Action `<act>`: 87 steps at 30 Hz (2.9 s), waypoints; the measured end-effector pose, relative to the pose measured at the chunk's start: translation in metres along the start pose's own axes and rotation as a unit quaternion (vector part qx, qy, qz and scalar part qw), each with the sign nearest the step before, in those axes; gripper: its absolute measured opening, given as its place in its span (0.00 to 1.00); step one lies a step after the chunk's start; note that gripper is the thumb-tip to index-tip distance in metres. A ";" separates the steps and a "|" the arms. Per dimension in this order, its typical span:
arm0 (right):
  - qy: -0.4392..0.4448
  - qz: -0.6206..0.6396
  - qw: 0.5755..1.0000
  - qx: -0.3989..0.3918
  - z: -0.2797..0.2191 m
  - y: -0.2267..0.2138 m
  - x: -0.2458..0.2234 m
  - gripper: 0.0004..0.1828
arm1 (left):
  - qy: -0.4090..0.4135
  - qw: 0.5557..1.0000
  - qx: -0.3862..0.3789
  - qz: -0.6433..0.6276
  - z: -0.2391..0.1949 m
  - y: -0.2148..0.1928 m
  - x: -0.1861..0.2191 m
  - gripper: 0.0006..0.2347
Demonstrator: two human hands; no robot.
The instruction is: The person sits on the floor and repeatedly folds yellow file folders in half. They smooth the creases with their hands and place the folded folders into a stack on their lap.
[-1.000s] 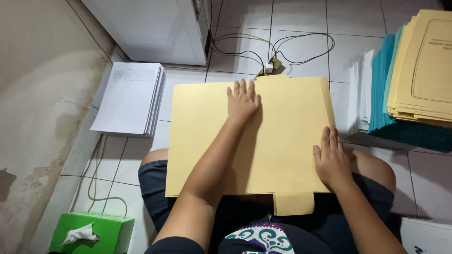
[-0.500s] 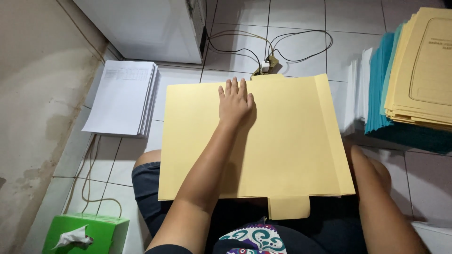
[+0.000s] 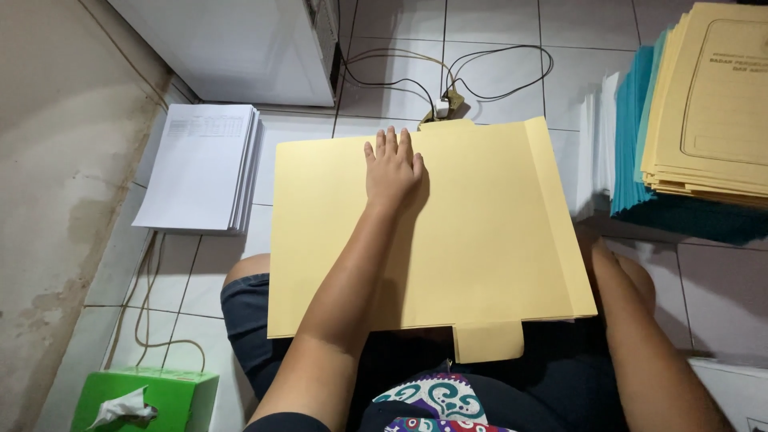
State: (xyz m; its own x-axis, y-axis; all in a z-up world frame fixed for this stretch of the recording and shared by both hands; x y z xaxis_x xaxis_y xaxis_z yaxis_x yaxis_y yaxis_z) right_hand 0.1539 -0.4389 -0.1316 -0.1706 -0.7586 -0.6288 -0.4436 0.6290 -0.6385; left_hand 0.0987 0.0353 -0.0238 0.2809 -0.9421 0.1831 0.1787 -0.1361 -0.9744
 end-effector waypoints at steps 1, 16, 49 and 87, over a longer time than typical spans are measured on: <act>0.012 0.000 1.000 -0.006 -0.001 -0.004 -0.007 0.21 | -0.001 1.000 0.003 0.000 0.000 0.001 0.000 0.28; -0.222 -0.260 0.940 0.001 -0.157 0.095 -0.242 0.32 | -0.008 0.999 0.019 0.046 0.011 0.029 -0.007 0.28; -0.037 -0.060 0.994 0.078 -0.093 0.046 -0.133 0.39 | 0.149 0.985 0.087 -0.018 -0.116 -0.021 0.051 0.23; -0.403 -0.345 0.651 0.543 -0.058 -0.146 -0.161 0.06 | 0.134 0.973 0.067 -0.174 -0.114 -0.012 0.035 0.15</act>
State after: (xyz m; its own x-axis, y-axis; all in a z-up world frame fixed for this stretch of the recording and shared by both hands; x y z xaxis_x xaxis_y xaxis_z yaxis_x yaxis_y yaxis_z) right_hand 0.1952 -0.4183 0.0884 0.4507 -0.8642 0.2238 0.7877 0.2671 -0.5551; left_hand -0.0006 -0.0312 -0.0202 -0.0708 -0.8948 0.4407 0.3460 -0.4364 -0.8306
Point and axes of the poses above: each hand's wrist, its own z-axis towards the middle knuckle, its own y-axis out of the palm, x = y × z, the point moved 4 cm from there along z, towards the middle knuckle, and after that the axes turned 9 degrees about z, right-handed, at the moved point
